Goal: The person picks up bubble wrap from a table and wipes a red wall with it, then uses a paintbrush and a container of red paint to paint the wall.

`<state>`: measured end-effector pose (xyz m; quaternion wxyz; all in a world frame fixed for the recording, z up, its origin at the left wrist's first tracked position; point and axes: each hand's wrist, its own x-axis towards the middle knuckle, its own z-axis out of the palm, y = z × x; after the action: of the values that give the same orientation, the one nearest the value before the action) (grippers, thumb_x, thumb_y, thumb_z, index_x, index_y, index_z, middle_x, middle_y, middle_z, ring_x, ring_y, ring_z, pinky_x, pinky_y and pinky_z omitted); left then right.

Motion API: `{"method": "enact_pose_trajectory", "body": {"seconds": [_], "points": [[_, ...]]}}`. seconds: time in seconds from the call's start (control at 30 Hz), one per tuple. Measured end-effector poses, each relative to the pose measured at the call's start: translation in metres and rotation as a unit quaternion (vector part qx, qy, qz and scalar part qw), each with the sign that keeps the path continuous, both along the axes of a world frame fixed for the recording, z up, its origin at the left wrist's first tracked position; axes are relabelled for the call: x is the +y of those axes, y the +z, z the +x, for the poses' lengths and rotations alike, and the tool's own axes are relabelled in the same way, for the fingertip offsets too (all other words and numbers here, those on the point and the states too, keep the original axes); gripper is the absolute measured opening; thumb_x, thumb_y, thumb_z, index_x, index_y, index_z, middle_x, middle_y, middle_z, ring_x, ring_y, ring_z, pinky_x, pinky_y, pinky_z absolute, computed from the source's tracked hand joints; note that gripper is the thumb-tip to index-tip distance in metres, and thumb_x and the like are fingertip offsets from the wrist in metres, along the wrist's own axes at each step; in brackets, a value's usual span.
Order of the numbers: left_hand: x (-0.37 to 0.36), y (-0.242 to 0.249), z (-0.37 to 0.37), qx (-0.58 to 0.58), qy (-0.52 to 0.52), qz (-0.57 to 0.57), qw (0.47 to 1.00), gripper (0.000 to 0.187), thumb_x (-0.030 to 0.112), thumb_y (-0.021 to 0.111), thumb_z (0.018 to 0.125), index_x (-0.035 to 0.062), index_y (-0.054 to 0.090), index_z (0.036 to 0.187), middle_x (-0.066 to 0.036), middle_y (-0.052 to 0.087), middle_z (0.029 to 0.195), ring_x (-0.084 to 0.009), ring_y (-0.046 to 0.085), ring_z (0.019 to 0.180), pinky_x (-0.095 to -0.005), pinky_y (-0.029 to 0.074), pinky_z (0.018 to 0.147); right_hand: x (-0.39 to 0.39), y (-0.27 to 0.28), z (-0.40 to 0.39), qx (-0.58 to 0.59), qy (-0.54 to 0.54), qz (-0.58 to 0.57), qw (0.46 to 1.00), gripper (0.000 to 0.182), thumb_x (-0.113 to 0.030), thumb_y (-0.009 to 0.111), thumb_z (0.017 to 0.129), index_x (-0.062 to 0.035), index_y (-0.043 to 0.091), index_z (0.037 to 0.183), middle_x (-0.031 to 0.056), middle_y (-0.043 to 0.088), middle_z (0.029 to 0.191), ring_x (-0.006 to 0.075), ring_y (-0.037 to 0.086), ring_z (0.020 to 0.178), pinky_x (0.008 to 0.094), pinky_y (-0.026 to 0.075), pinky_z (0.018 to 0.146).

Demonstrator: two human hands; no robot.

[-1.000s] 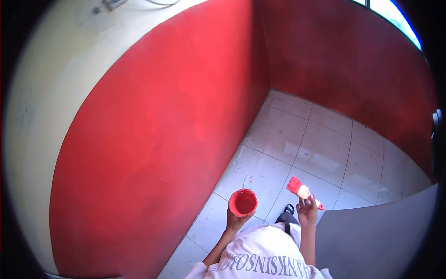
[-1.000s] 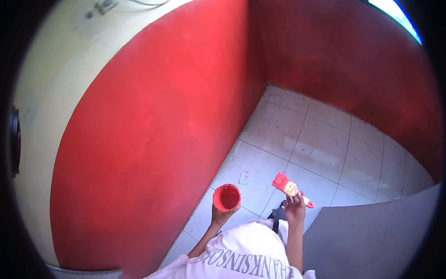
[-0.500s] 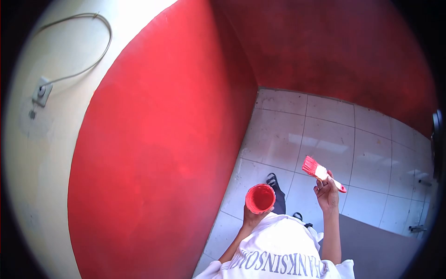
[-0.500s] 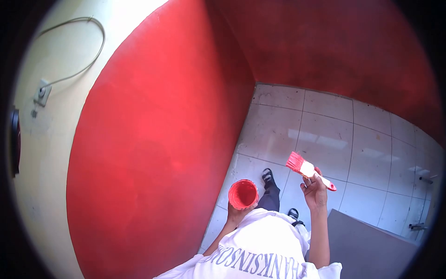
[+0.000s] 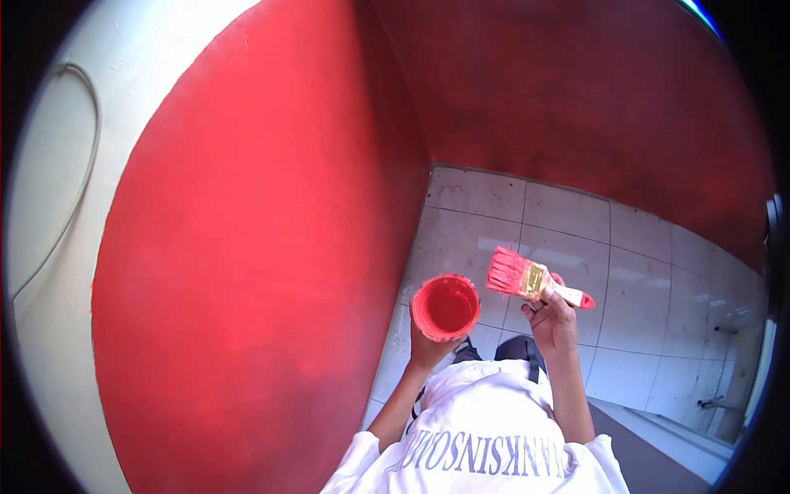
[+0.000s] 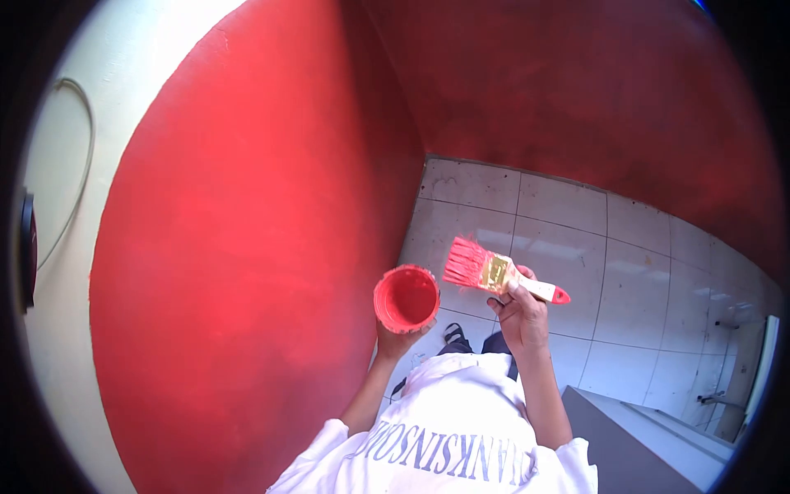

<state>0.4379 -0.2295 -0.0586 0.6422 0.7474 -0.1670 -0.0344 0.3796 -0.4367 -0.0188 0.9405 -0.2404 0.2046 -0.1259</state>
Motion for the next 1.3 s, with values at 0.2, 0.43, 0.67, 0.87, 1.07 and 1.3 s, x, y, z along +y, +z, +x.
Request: {"method": "enact_pose_trajectory", "body": {"seconds": [0.2,0.43,0.67,0.87,1.07,1.3], "points": [[-0.069,0.027,0.066,-0.014,0.007,-0.059,0.998,0.088,0.022,0.085,0.055,0.0077,0.033,0.125,-0.010,0.044,0.123,-0.0230,0.046,0.114,-0.0372,0.040,0.093,-0.062,0.028,0.081,-0.016,0.021,-0.021,0.999,0.038,-0.011,0.052,0.086,-0.0051,0.038,0.121,0.0101,0.058,0.104,0.0167,0.062,0.084,0.0315,0.051,0.064],[-0.109,0.017,0.129,0.049,0.044,-0.108,0.992,0.090,0.025,0.084,0.055,0.0071,0.032,0.126,-0.010,0.045,0.123,-0.0231,0.047,0.113,-0.0373,0.042,0.093,-0.119,0.022,0.190,-0.036,0.141,-0.022,0.989,0.040,-0.016,0.055,0.086,-0.0059,0.037,0.120,0.0096,0.058,0.101,0.0155,0.061,0.079,0.0292,0.048,0.058],[-0.147,0.038,0.197,0.021,0.129,-0.127,0.983,0.093,0.027,0.084,0.054,0.0053,0.032,0.127,-0.010,0.047,0.121,-0.0216,0.049,0.112,-0.0367,0.042,0.093,-0.140,0.056,0.305,-0.037,0.234,-0.041,0.971,0.038,-0.009,0.055,0.084,-0.0063,0.038,0.117,0.0101,0.059,0.099,0.0157,0.062,0.077,0.0261,0.049,0.056],[-0.169,0.059,0.233,-0.046,0.228,-0.049,0.971,0.085,0.027,0.084,0.054,0.0045,0.038,0.122,-0.010,0.052,0.116,-0.0217,0.052,0.108,-0.0354,0.042,0.092,-0.147,0.073,0.371,-0.142,0.286,-0.097,0.943,0.028,-0.008,0.053,0.085,-0.0039,0.043,0.111,0.0119,0.059,0.098,0.0160,0.061,0.070,0.0257,0.049,0.052],[-0.203,0.057,0.271,-0.146,0.341,0.010,0.929,0.083,0.025,0.086,0.052,0.0037,0.042,0.119,-0.010,0.053,0.114,-0.0216,0.054,0.104,-0.0354,0.044,0.090,-0.165,0.106,0.402,-0.245,0.301,-0.387,0.836,0.022,0.002,0.062,0.076,0.0010,0.049,0.094,0.0063,0.053,0.090,0.0111,0.058,0.069,0.0211,0.049,0.058],[-0.276,0.039,0.280,-0.041,0.222,-0.307,0.925,0.077,0.023,0.085,0.053,0.0070,0.045,0.116,-0.009,0.050,0.113,-0.0208,0.052,0.104,-0.0339,0.042,0.087,-0.214,0.110,0.394,-0.397,0.347,-0.623,0.577,0.014,0.001,0.064,0.069,-0.0017,0.058,0.082,0.0080,0.062,0.083,0.0233,0.063,0.068,0.0316,0.051,0.058]]}}
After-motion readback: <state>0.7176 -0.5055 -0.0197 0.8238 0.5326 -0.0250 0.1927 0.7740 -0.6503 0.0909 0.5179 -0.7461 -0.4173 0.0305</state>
